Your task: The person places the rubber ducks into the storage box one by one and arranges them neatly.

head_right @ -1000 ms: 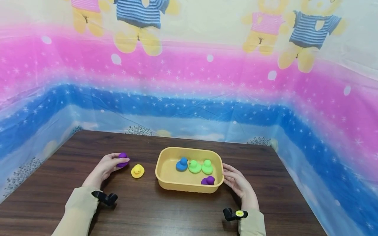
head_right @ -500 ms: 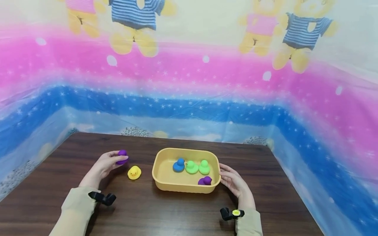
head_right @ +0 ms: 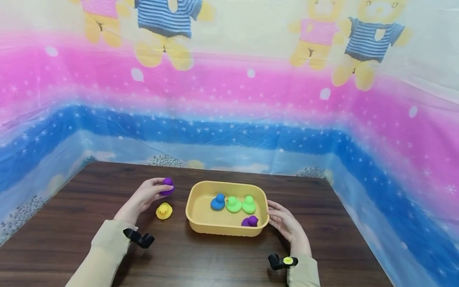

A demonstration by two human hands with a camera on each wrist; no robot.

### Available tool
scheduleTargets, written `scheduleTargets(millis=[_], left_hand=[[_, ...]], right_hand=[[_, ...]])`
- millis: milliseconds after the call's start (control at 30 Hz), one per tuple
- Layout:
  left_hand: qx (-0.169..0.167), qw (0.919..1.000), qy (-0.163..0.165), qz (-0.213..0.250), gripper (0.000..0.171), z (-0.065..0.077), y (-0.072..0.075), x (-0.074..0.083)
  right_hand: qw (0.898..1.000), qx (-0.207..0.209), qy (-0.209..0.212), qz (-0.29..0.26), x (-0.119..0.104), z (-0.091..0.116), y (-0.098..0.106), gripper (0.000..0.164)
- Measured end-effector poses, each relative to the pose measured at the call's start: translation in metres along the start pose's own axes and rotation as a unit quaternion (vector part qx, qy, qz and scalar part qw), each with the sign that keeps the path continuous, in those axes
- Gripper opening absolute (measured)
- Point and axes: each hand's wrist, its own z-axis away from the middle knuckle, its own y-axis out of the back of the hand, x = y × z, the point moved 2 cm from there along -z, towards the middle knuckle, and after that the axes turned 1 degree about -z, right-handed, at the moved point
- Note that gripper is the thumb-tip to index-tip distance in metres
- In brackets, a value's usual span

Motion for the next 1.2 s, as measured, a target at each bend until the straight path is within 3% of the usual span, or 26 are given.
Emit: scheduleTargets(millis=[267,600,900,1200], left_hand=[[-0.049,0.9982,-0.022,0.025,0.053,-0.004,-0.05,0.023],[-0.072,0.9969,-0.021,-0.023,0.046,-0.005,-0.107,0.025],[-0.102,0.9929,-0.021,-0.058,0.044,-0.004,-0.14,0.018],[-0.136,0.9842,-0.046,-0.103,0.044,0.0,-0.162,0.01]], right_hand=[[1.0,0.004,0.0,-0.005,0.0,0.002,0.0,0.038],[1.0,0.002,0.007,-0.003,-0.001,0.001,0.0,0.039],[1.0,0.007,0.005,0.002,0.001,-0.001,0.002,0.036],[1.0,0.002,0.006,0.003,-0.002,0.001,-0.002,0.037]])
